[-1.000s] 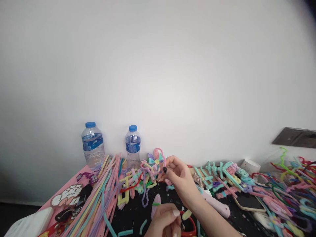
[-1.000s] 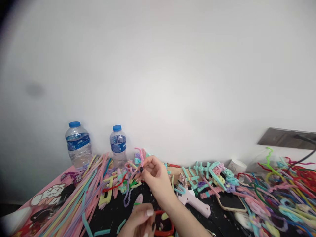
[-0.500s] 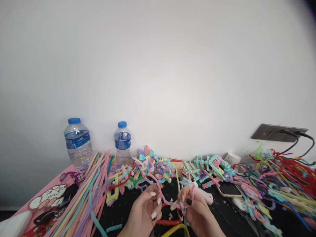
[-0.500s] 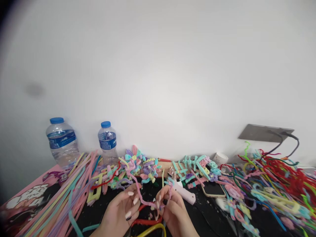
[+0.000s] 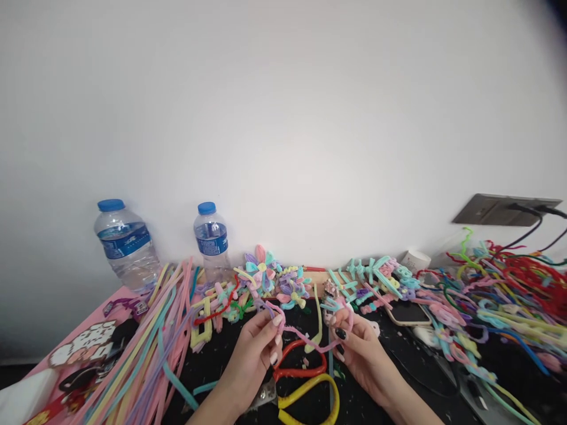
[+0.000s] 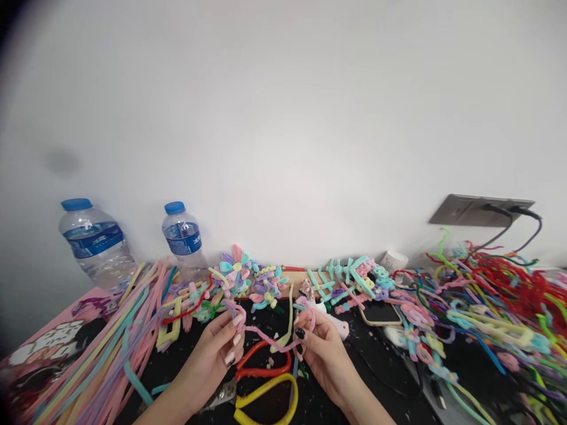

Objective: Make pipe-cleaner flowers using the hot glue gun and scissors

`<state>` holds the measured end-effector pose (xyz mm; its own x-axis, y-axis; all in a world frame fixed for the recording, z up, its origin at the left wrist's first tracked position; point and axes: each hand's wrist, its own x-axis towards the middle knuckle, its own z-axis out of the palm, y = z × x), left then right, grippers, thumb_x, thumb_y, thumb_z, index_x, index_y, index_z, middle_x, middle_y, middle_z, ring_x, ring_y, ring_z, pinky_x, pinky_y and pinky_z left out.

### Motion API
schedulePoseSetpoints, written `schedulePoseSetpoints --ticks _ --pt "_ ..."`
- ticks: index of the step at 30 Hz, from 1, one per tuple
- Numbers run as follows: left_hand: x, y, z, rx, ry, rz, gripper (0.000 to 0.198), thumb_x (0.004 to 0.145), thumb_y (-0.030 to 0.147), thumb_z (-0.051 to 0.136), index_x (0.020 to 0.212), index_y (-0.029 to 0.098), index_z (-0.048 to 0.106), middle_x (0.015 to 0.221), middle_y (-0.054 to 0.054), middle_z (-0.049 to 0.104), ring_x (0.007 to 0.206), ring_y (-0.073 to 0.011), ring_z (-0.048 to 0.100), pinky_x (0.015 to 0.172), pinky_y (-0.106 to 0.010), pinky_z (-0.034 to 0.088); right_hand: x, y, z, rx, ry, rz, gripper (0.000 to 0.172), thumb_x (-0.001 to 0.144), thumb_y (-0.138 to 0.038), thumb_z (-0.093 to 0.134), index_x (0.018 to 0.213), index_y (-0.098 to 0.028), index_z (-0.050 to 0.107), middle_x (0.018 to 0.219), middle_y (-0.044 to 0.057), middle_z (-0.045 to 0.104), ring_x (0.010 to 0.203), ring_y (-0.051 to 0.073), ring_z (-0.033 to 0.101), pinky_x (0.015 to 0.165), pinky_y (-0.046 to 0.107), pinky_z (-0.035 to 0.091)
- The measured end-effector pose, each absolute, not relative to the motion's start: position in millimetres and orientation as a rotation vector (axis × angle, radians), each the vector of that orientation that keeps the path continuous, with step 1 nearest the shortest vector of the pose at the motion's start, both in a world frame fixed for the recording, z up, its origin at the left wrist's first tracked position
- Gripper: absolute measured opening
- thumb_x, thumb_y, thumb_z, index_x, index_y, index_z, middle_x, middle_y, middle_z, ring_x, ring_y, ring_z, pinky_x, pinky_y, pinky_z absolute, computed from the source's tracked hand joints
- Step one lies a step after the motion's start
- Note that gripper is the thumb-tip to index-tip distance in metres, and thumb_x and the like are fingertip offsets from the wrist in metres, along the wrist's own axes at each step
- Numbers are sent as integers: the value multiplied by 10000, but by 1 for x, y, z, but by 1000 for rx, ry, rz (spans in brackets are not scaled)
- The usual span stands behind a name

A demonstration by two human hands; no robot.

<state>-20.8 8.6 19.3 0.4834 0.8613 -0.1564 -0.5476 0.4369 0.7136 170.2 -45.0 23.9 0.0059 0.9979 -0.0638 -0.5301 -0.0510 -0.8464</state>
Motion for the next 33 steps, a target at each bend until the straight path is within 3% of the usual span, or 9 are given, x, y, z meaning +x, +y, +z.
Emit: schedulePoseSetpoints --ticks 6,9,12,17,24,28,33 --pt "-15 0 11 813 575 818 249 746 337 700 676 126 589 563 17 545 449 -60 488 459 -179 396 163 -50 16 -983 -929 1388 246 706 -322 746 843 -178 600 682 -26 507 522 60 376 441 164 283" --pt "-14 -2 10 823 541 786 252 753 338 693 681 112 607 585 -7 578 451 -69 510 462 -187 406 163 -53 13 -1182 -1138 1178 198 756 -343 696 794 -169 610 657 -23 514 549 78 404 484 184 317" --pt "-15 -3 12 727 478 768 256 746 314 706 640 111 593 544 4 560 418 -58 486 442 -182 382 163 -54 11 -1262 -1285 1069 309 864 -411 543 703 -154 601 613 -6 522 567 100 441 523 208 358" --pt "-25 3 13 333 296 806 175 729 235 730 718 138 585 465 75 442 380 -24 394 416 -152 312 163 -53 8 -1277 -1067 1046 395 903 -508 412 731 -172 530 469 -28 515 355 59 331 355 181 239" --pt "-40 14 17 -30 3 803 242 826 166 605 620 130 482 549 59 432 432 -18 447 459 -140 386 170 -48 1 -1185 -837 992 346 865 -509 492 733 -191 527 464 -31 527 344 73 374 327 170 255" --pt "-55 28 21 -117 -78 936 106 891 186 504 804 156 555 630 38 525 506 -40 533 498 -135 440 170 -49 0 -1147 -835 1020 349 863 -509 495 722 -192 536 477 -30 531 359 80 386 337 177 279" --pt "-79 51 26 -71 -66 1118 264 960 259 359 875 195 600 678 19 585 555 -47 581 531 -131 473 170 -50 1 -1143 -834 1048 367 862 -518 490 704 -189 532 480 -25 530 372 85 394 344 180 288"
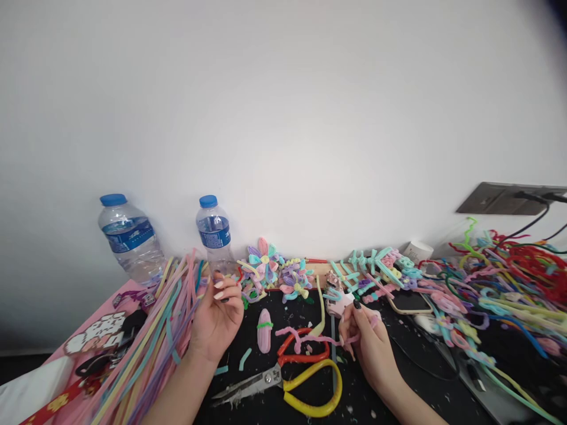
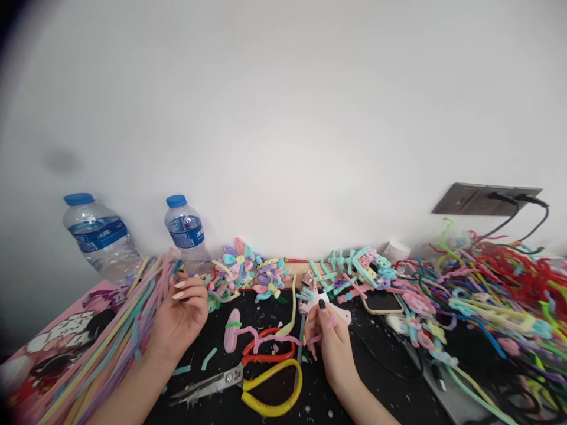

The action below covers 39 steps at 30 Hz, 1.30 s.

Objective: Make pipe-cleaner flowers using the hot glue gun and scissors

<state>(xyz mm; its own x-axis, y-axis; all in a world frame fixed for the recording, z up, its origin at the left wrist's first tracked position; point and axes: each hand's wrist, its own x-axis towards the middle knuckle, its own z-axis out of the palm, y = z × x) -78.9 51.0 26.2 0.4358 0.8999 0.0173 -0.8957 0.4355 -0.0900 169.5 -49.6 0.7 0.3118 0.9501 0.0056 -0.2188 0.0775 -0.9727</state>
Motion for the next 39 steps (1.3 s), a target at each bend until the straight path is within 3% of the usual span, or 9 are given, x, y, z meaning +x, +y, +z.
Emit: schedulePoseSetpoints --ticks 4,10,14,18,20,25,30,36,39 --pt "-88 58 28 -30 -21 1233 301 978 256 307 1025 233 603 723 19 641 553 -40 590 536 -118 477 169 -49 1 -1134 -829 1063 363 860 -517 492 704 -191 526 474 -24 524 370 92 393 340 184 289" --pt "-79 54 23 61 134 1192 414 984 139 194 1325 239 408 961 -47 704 594 -40 615 573 -115 508 168 -49 1 -1097 -819 1088 357 853 -507 509 699 -185 529 468 -25 516 371 92 405 339 181 293" --pt "-68 49 19 250 325 1156 393 936 57 330 1238 239 504 967 -41 691 579 -38 603 560 -131 527 168 -49 -1 -1078 -818 1112 345 862 -491 506 709 -183 540 481 -22 531 369 86 398 335 175 293" --pt "-61 46 19 329 455 1115 94 865 155 549 811 140 625 576 35 576 442 -46 512 437 -141 463 168 -49 -2 -1074 -820 1123 346 860 -479 515 691 -178 542 484 -19 537 366 81 397 335 173 295" --pt "-59 44 20 337 428 1085 176 835 248 608 697 141 587 450 75 444 383 -40 428 397 -135 398 168 -49 -2 -1075 -823 1127 350 866 -473 509 688 -175 544 482 -18 531 365 81 397 337 176 292" --pt "-50 35 20 823 618 1071 232 778 358 654 811 130 633 496 45 513 348 -27 351 370 -141 287 168 -49 0 -1073 -827 1090 330 866 -462 515 694 -183 547 554 -5 549 425 103 450 390 208 348" --pt "-38 19 15 1260 771 955 300 665 232 743 951 159 688 614 3 568 413 -74 413 408 -186 309 166 -51 5 -1105 -916 1023 332 870 -462 505 686 -189 548 625 15 575 491 129 492 470 244 412" --pt "-34 14 12 1515 942 1093 227 683 190 716 908 219 710 579 13 536 463 -107 420 469 -204 317 163 -60 6 -1170 -1137 1003 348 903 -438 449 675 -190 535 621 15 549 506 136 494 486 251 410" --pt "-34 15 12 1621 985 1133 71 711 195 692 777 210 710 579 5 535 485 -114 442 495 -206 321 163 -62 6 -1177 -1208 990 343 905 -422 446 673 -188 541 602 11 529 512 138 492 490 252 411"
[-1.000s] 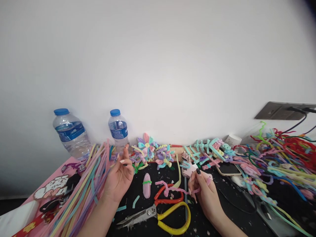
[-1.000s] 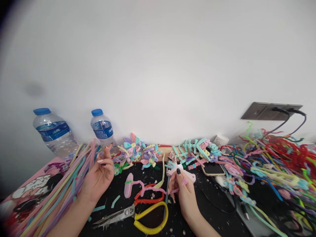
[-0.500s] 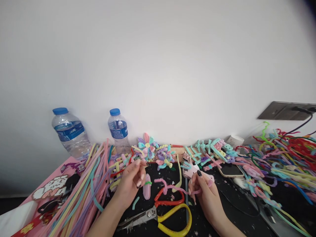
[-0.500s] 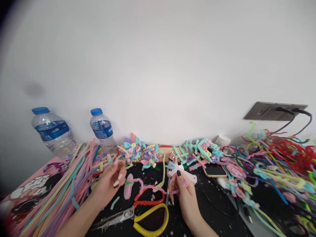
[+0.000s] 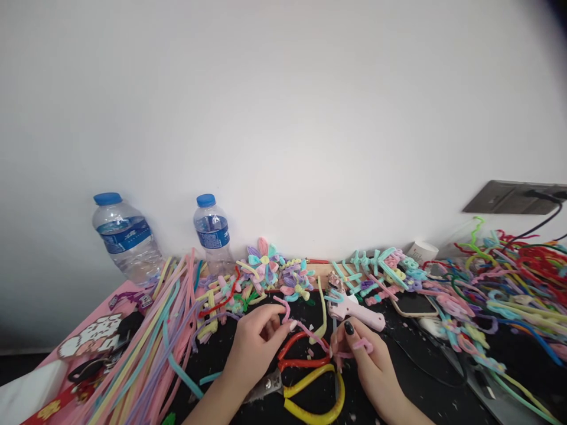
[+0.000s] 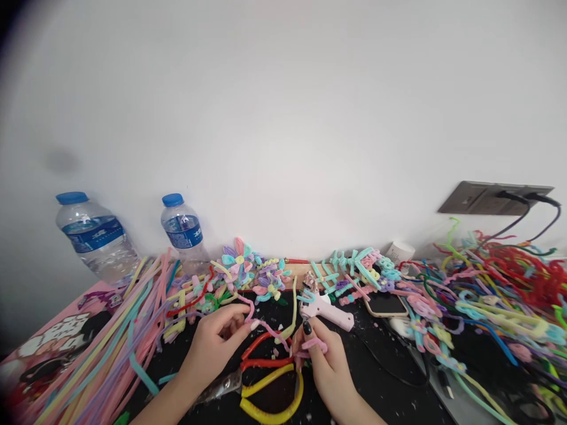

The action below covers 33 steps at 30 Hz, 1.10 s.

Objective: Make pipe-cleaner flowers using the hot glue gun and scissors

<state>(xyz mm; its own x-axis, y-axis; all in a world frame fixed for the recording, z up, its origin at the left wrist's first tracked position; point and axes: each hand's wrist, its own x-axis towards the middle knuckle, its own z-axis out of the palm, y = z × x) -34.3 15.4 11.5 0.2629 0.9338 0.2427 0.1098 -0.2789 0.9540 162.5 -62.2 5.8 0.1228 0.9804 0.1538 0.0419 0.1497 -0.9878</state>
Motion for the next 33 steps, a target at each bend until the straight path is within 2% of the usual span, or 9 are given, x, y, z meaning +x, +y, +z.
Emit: schedulePoseSetpoints --ticks 1,5,11,17,23,27,33 --pt "-35 16 12 1644 996 1131 33 734 204 670 716 201 697 579 0 537 487 -115 453 498 -207 324 162 -62 6 -1185 -1220 976 313 898 -408 466 695 -187 556 609 10 531 514 138 494 491 250 412" --pt "-34 15 15 1573 1018 1013 208 827 257 558 645 187 633 510 6 532 406 -108 464 462 -208 345 159 -61 8 -1217 -1250 899 97 790 -279 638 824 -199 593 734 22 572 605 148 531 530 239 425" --pt "-26 8 19 1345 884 919 236 814 298 580 626 159 618 560 -24 607 467 -143 586 465 -208 412 156 -63 11 -1214 -1366 817 197 728 -151 647 900 -214 576 789 13 549 628 137 498 547 226 414" --pt "-23 3 18 1278 875 936 245 827 340 566 690 147 629 626 -23 641 521 -142 629 521 -213 466 157 -64 12 -1235 -1428 835 162 748 -187 618 902 -201 570 731 9 584 602 138 522 531 219 419" --pt "-22 4 14 1334 849 942 233 841 339 543 759 147 645 685 -34 675 599 -164 665 550 -222 499 155 -65 12 -1262 -1458 854 156 802 -274 585 931 -188 606 765 44 658 646 166 595 562 235 457" --pt "-21 2 12 1426 839 926 221 844 325 540 763 148 644 684 -35 685 608 -165 668 565 -225 518 153 -63 6 -1283 -1437 866 155 839 -303 557 887 -170 621 654 25 624 563 144 565 522 234 442" --pt "-24 -2 9 1616 814 918 198 857 292 519 777 155 638 686 -25 688 615 -157 669 611 -228 532 148 -62 3 -1268 -1518 804 118 786 -255 607 861 -164 618 615 -10 590 489 103 487 456 203 384"
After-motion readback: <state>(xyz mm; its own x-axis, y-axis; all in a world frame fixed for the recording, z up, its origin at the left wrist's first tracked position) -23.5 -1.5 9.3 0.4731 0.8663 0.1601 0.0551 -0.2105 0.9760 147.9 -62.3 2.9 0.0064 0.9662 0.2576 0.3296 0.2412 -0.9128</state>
